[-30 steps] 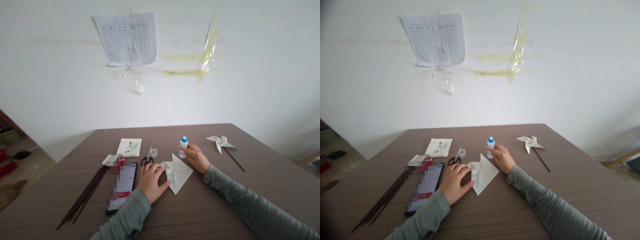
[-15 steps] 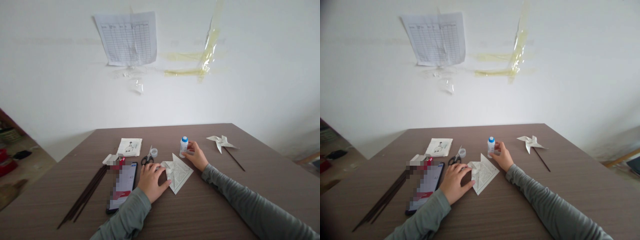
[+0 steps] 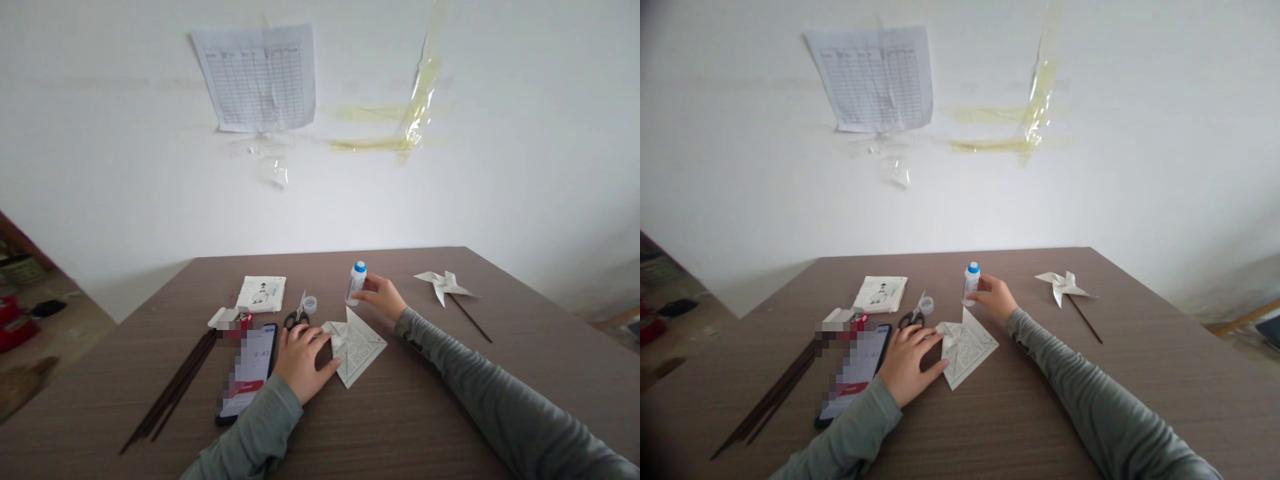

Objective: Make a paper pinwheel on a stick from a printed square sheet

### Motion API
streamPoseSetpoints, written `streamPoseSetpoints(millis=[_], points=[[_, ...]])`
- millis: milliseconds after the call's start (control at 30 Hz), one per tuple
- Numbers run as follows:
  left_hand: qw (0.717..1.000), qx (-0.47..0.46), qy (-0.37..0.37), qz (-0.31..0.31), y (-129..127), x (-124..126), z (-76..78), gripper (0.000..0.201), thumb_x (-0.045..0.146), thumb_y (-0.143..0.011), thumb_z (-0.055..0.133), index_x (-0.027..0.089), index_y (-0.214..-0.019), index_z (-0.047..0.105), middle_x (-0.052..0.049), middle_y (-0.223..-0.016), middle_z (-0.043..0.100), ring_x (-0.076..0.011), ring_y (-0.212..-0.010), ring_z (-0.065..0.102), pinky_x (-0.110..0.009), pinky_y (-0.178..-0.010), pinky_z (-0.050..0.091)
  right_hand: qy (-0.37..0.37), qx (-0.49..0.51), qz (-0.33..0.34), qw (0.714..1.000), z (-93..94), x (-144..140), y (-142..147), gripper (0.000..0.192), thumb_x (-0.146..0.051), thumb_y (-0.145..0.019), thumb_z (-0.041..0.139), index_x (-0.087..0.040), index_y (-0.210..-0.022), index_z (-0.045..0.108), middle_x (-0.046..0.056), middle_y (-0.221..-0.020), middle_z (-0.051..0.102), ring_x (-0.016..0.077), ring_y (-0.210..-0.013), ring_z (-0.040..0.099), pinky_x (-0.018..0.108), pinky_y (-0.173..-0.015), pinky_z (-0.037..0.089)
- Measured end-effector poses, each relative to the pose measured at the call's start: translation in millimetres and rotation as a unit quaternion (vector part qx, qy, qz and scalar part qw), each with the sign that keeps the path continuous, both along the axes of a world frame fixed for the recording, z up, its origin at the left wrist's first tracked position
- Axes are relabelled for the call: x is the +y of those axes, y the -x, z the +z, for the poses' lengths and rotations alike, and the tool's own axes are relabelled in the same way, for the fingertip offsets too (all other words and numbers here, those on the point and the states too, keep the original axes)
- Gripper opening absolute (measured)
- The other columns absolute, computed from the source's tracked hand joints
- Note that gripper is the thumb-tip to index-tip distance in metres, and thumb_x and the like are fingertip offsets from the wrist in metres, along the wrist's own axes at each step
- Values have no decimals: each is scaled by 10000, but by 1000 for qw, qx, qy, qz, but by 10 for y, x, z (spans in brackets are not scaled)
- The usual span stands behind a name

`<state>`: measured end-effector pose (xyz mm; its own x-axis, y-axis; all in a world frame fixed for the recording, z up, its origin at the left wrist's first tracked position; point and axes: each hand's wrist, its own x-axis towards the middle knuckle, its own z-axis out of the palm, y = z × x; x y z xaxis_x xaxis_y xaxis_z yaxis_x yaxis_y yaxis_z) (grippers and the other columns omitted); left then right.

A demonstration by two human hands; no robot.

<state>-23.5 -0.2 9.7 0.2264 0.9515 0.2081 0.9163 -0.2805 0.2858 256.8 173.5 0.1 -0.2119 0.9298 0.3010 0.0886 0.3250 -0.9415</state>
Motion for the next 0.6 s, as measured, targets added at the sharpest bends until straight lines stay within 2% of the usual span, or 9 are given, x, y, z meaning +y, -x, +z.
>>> streamPoseSetpoints(millis=[133, 300, 600], points=[[1000, 7, 11, 16, 17, -21, 67, 520, 527, -1065, 980, 377, -1562, 989, -108, -1655, 943, -557, -1689, 754, -880, -1479, 532, 15, 9, 46, 999, 86, 118, 285, 522, -473, -683, 1223, -261, -1048, 916, 111, -1172, 1013, 456, -1260, 971, 679, -1232, 763], [999, 15, 34, 12, 49, -38, 148, 505, 515, -1106, 925, 353, -1582, 980, -126, -1703, 918, -564, -1715, 735, -907, -1488, 504, 33, 12, 72, 997, 54, 166, 581, 549, -467, -590, 1238, -261, -990, 922, 90, -1117, 1022, 441, -1201, 985, 661, -1223, 773], [1000, 2, 21, 18, 84, -16, 106, 458, 523, -1064, 952, 380, -1496, 1006, -130, -1656, 939, -552, -1672, 757, -891, -1455, 537, 30, 4, 64, 997, 27, 179, 711, 525, -444, -576, 1255, -266, -941, 923, 74, -1051, 1018, 427, -1126, 993, 640, -1176, 799]])
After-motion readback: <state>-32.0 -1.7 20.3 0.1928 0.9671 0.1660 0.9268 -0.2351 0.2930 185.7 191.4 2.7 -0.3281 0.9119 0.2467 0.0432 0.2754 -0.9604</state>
